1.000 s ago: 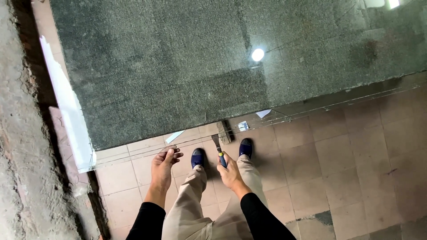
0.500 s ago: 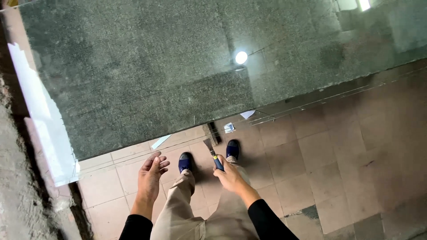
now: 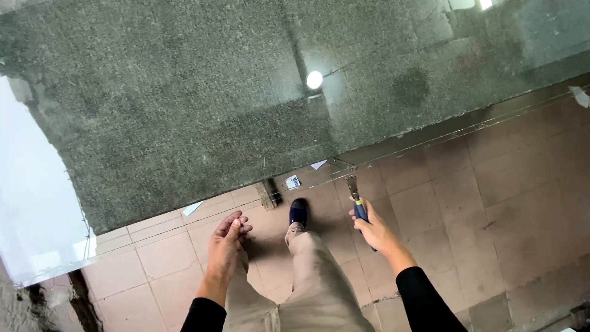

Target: Trimming and smoothing the edges of a large glass sheet using a handheld scraping tool

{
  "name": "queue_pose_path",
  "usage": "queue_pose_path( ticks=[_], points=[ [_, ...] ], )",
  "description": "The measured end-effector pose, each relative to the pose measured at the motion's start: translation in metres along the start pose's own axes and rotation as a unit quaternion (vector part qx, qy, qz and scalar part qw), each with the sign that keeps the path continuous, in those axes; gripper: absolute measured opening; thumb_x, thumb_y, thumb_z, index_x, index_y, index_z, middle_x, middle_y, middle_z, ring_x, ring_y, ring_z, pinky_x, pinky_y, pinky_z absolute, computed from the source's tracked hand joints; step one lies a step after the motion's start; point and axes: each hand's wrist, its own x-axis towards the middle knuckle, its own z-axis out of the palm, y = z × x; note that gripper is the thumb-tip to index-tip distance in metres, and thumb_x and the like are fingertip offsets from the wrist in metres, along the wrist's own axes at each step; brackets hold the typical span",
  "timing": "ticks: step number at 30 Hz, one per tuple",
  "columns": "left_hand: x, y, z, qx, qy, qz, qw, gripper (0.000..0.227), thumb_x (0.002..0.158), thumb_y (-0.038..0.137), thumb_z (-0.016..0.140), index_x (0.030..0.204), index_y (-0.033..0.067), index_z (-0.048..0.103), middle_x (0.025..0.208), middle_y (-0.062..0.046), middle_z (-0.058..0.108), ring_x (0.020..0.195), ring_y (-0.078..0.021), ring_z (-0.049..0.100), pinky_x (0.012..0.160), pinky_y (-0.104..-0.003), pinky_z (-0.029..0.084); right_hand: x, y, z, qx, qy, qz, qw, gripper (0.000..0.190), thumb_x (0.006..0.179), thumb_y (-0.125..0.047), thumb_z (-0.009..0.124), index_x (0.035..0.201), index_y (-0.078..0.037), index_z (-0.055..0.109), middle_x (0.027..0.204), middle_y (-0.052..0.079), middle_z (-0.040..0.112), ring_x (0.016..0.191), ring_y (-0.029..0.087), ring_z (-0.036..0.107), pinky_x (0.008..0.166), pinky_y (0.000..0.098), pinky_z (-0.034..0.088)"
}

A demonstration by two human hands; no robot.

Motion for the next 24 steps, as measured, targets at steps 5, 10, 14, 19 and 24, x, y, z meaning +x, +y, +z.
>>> queue_pose_path(
  ticks=[5, 10, 14, 19, 24],
  points=[
    [0.007, -0.016, 0.039, 0.006, 0.016, 0.009, 1.0, 0.045, 0.105, 0.023, 0.072, 0.145, 0.0021, 0.069, 0.121, -0.011, 0.079, 0.095, -0.0212, 0.079, 0.078, -0.033, 0.059, 0.015, 0.002, -0.018, 0.011, -0.005, -0.018, 1.0, 0.073, 0.086, -0.017, 0.056, 0.158, -0.028, 0.052, 0.131, 0.001, 0.071, 0.126, 0.018, 0.066, 0.107, 0.0401, 0.052],
    [0.019, -0.032, 0.048, 0.006, 0.039, 0.029, 0.999, 0.038, 0.109, 0.022, 0.071, 0.141, 0.0025, 0.07, 0.117, -0.012, 0.08, 0.094, -0.0217, 0.081, 0.075, -0.033, 0.064, 0.035, 0.014, -0.023, 0.021, 0.025, -0.066, 0.997, 0.047, 0.087, -0.021, 0.065, 0.134, -0.023, 0.068, 0.106, 0.004, 0.072, 0.102, 0.023, 0.067, 0.089, 0.0415, 0.055],
    [0.019, -0.032, 0.052, 0.011, 0.068, 0.033, 0.997, 0.03, 0.11, 0.023, 0.071, 0.133, 0.003, 0.074, 0.113, -0.013, 0.08, 0.093, -0.0235, 0.081, 0.074, -0.033, 0.064, 0.072, 0.059, -0.011, 0.069, 0.022, -0.056, 0.996, 0.036, 0.082, -0.02, 0.066, 0.117, -0.018, 0.076, 0.097, 0.007, 0.071, 0.085, 0.022, 0.066, 0.078, 0.0377, 0.055],
    [0.015, -0.027, 0.056, 0.01, 0.078, 0.044, 0.996, 0.025, 0.11, 0.019, 0.07, 0.128, 0.0021, 0.074, 0.108, -0.013, 0.08, 0.09, -0.0236, 0.082, 0.071, -0.031, 0.063, 0.083, 0.079, -0.007, 0.153, -0.006, -0.073, 0.986, 0.041, 0.082, -0.016, 0.067, 0.122, -0.015, 0.078, 0.088, 0.006, 0.066, 0.07, 0.018, 0.067, 0.067, 0.0323, 0.058],
    [0.015, -0.029, 0.054, 0.017, 0.08, 0.054, 0.995, 0.023, 0.11, 0.018, 0.07, 0.125, 0.001, 0.074, 0.106, -0.014, 0.081, 0.089, -0.0238, 0.082, 0.072, -0.031, 0.064, 0.074, 0.072, -0.008, 0.169, 0.0, -0.107, 0.98, 0.023, 0.09, -0.013, 0.066, 0.112, -0.011, 0.074, 0.084, 0.007, 0.061, 0.065, 0.018, 0.058, 0.06, 0.0321, 0.053]
  ],
)
